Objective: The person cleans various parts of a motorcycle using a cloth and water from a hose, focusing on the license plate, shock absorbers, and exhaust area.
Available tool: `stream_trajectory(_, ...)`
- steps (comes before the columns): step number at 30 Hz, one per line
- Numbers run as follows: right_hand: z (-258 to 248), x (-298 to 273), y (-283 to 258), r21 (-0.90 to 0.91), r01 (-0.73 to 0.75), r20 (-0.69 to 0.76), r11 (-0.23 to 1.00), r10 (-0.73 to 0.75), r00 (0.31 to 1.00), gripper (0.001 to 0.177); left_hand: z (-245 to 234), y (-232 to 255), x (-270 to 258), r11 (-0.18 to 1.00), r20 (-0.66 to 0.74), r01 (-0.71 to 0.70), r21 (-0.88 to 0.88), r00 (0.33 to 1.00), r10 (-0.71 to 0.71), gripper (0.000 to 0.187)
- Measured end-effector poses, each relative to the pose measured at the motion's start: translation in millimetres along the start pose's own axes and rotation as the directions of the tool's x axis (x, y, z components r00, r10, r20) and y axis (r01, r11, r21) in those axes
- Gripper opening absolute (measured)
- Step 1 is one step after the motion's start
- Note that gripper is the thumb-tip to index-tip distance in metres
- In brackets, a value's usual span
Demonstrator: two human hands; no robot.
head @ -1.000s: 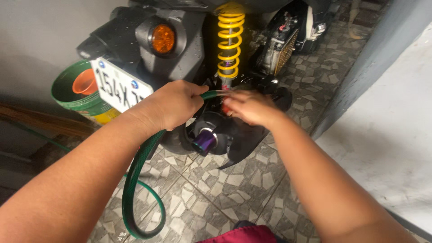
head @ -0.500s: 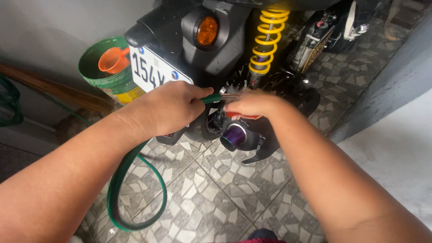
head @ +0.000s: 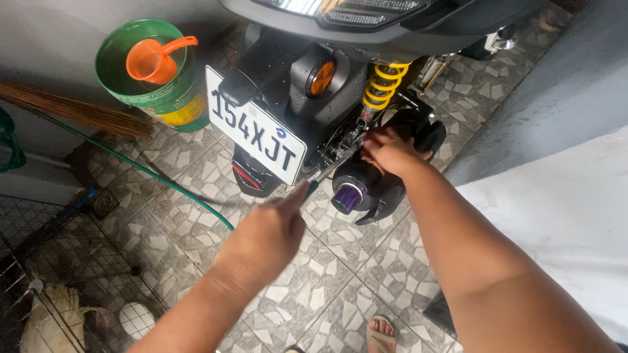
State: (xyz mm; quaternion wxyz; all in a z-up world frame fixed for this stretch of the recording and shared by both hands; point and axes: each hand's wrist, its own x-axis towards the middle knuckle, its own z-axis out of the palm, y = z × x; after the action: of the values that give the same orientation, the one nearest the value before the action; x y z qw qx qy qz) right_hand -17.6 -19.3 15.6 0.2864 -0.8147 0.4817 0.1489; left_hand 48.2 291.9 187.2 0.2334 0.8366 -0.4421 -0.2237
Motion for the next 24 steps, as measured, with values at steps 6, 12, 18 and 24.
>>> stream_trajectory(6,38.5,-40.9,28.5,0.406,0.148,-0.09,0.902,-0.122,0.988,0.038,2.4,34.3,-19.9,0.998,0.117,0.039,-0.05,0.993,-0.033,0.056)
stream_trajectory(12,19.3,-64.5,6.3,0.77,0.299,-0.207,0.563,-0.223,0.953,0.026,12.6,73.7,-21.5,0.997,0.035,0.041,-0.061,0.999,-0.039,0.063)
stream_trajectory(18,-44.2,-83.8,77.4,0.937,0.342,-0.334,0.067,-0.105,0.937,0.048,32.9,108.5,-10.4,0.997,0.043,0.076,0.008,0.996,-0.076,0.069)
stream_trajectory(24,48.2,-30.4,69.9,0.52,0.472,-0.496,0.712,-0.198,0.845,0.05,80.0,130.0,39.8,0.996,-0.002,0.044,0.082,0.999,-0.044,0.071)
